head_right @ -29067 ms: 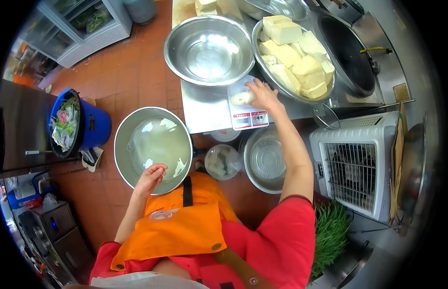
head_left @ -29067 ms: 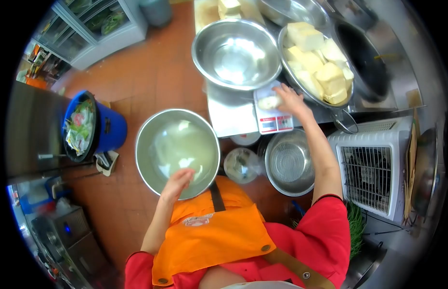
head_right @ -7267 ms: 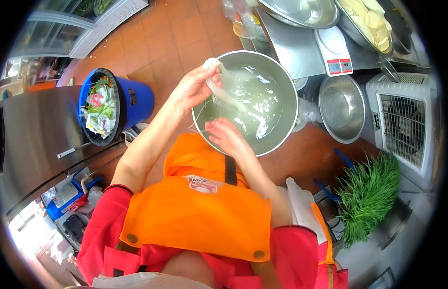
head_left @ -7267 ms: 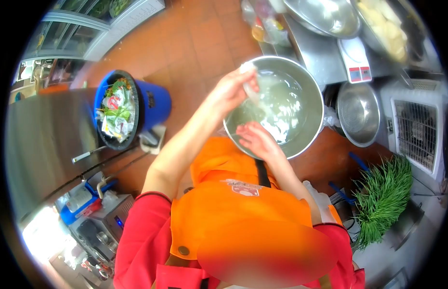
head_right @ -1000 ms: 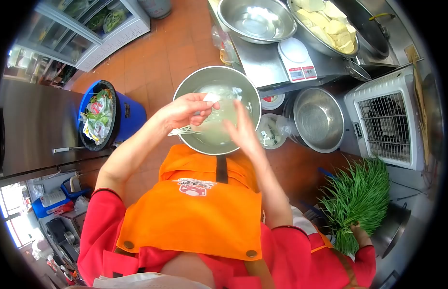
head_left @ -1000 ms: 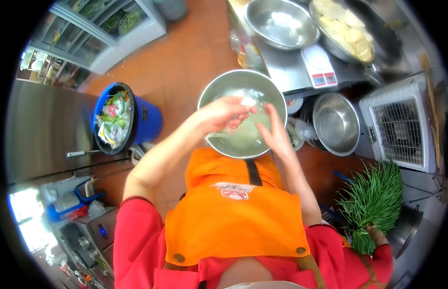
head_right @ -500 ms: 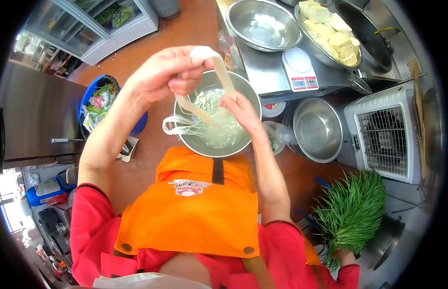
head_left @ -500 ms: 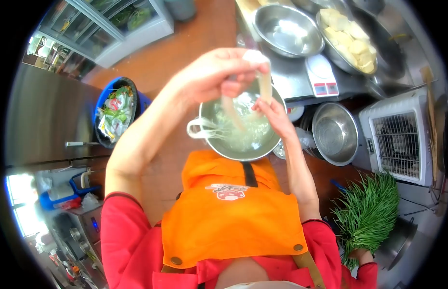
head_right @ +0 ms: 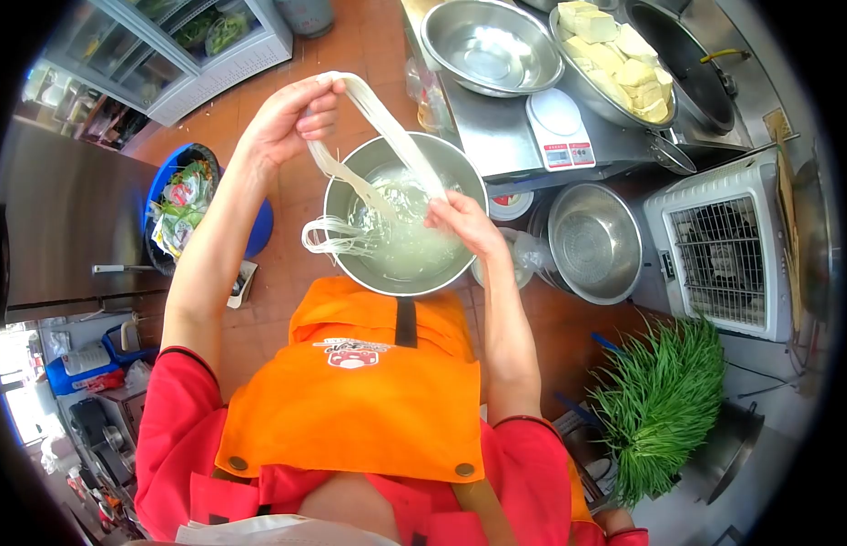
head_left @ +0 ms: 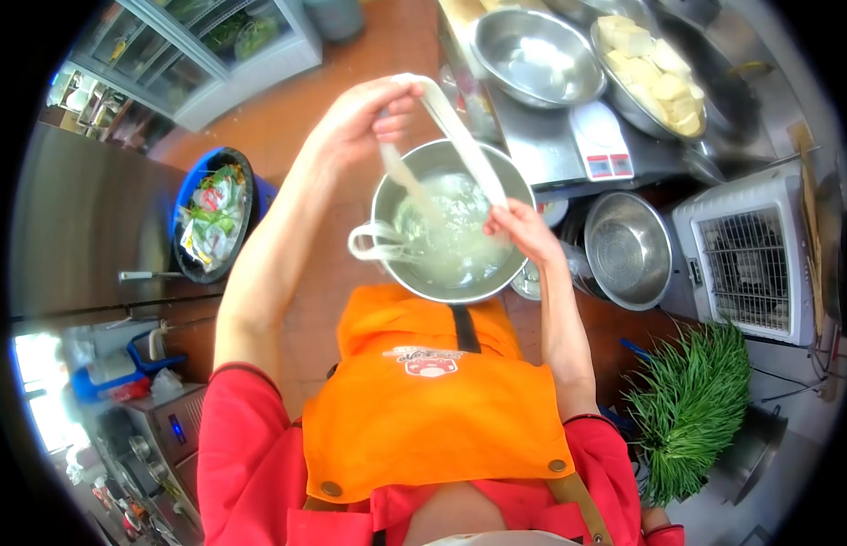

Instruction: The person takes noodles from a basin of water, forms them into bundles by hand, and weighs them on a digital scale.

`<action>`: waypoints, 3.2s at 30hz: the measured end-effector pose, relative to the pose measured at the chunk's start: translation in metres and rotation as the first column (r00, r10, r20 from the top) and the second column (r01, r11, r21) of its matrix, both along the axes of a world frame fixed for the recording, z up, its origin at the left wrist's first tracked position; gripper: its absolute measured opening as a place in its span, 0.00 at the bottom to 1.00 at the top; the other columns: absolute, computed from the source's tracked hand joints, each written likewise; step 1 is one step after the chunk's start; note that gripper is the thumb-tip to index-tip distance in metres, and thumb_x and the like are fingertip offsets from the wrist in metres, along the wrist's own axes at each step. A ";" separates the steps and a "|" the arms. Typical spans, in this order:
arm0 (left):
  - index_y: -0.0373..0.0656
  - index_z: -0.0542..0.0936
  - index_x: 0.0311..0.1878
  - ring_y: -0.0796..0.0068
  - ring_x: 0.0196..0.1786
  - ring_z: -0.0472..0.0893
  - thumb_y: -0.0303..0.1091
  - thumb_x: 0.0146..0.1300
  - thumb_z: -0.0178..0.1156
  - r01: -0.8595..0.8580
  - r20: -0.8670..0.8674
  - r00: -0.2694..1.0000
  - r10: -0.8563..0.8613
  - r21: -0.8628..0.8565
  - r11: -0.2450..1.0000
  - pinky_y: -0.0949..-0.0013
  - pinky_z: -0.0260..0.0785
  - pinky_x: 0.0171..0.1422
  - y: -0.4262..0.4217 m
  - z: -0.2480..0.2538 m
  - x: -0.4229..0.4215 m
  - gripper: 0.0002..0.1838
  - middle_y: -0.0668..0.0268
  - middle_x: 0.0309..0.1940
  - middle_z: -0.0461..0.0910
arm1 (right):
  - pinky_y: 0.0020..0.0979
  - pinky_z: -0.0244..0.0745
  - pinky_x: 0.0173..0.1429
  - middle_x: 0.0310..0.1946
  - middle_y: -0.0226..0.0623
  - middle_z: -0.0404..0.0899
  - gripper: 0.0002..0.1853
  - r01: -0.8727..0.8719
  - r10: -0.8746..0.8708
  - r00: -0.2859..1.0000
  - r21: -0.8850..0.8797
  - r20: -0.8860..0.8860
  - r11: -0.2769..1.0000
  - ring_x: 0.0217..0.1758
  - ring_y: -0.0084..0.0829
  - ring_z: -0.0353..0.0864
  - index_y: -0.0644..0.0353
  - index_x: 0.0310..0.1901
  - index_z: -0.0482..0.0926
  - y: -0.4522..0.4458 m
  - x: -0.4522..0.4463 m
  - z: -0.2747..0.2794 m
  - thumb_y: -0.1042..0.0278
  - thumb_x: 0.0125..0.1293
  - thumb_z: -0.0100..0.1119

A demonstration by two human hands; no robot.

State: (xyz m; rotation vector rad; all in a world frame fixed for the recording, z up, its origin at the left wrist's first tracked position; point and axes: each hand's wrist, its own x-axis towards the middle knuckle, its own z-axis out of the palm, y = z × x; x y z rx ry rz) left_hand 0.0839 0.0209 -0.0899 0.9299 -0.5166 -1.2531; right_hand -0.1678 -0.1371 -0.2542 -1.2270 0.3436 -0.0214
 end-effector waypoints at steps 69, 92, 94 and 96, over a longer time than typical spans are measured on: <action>0.41 0.77 0.51 0.80 0.46 0.74 0.38 0.70 0.52 0.292 0.378 0.866 -0.328 0.151 0.944 0.71 0.66 0.54 -0.025 -0.113 -0.115 0.13 0.70 0.42 0.76 | 0.33 0.76 0.47 0.33 0.37 0.79 0.26 0.354 -0.436 0.782 0.258 0.446 0.899 0.47 0.38 0.82 0.69 0.56 0.71 -0.012 0.057 0.118 0.50 0.75 0.40; 0.41 0.79 0.44 0.70 0.41 0.77 0.48 0.60 0.63 0.242 0.760 0.457 -0.463 0.394 0.886 0.67 0.68 0.47 -0.007 -0.106 -0.083 0.19 0.62 0.35 0.80 | 0.25 0.75 0.35 0.35 0.39 0.82 0.29 -0.314 0.333 0.890 0.112 -0.310 0.943 0.31 0.25 0.79 0.66 0.52 0.75 0.000 -0.008 0.040 0.46 0.76 0.33; 0.41 0.78 0.45 0.70 0.43 0.77 0.47 0.61 0.63 0.248 0.740 0.514 -0.434 0.356 0.901 0.66 0.68 0.48 -0.006 -0.109 -0.081 0.19 0.61 0.37 0.79 | 0.26 0.76 0.35 0.35 0.40 0.81 0.30 -0.252 0.309 0.921 0.241 -0.236 0.937 0.30 0.26 0.78 0.68 0.53 0.74 0.001 -0.010 0.037 0.47 0.76 0.31; 0.41 0.77 0.47 0.70 0.45 0.76 0.47 0.61 0.63 0.253 0.725 0.540 -0.427 0.344 0.904 0.66 0.67 0.50 -0.006 -0.107 -0.078 0.19 0.60 0.39 0.79 | 0.25 0.75 0.35 0.29 0.37 0.80 0.27 -0.153 0.233 0.944 0.317 -0.234 0.936 0.30 0.24 0.78 0.69 0.51 0.75 0.008 -0.010 0.045 0.49 0.74 0.40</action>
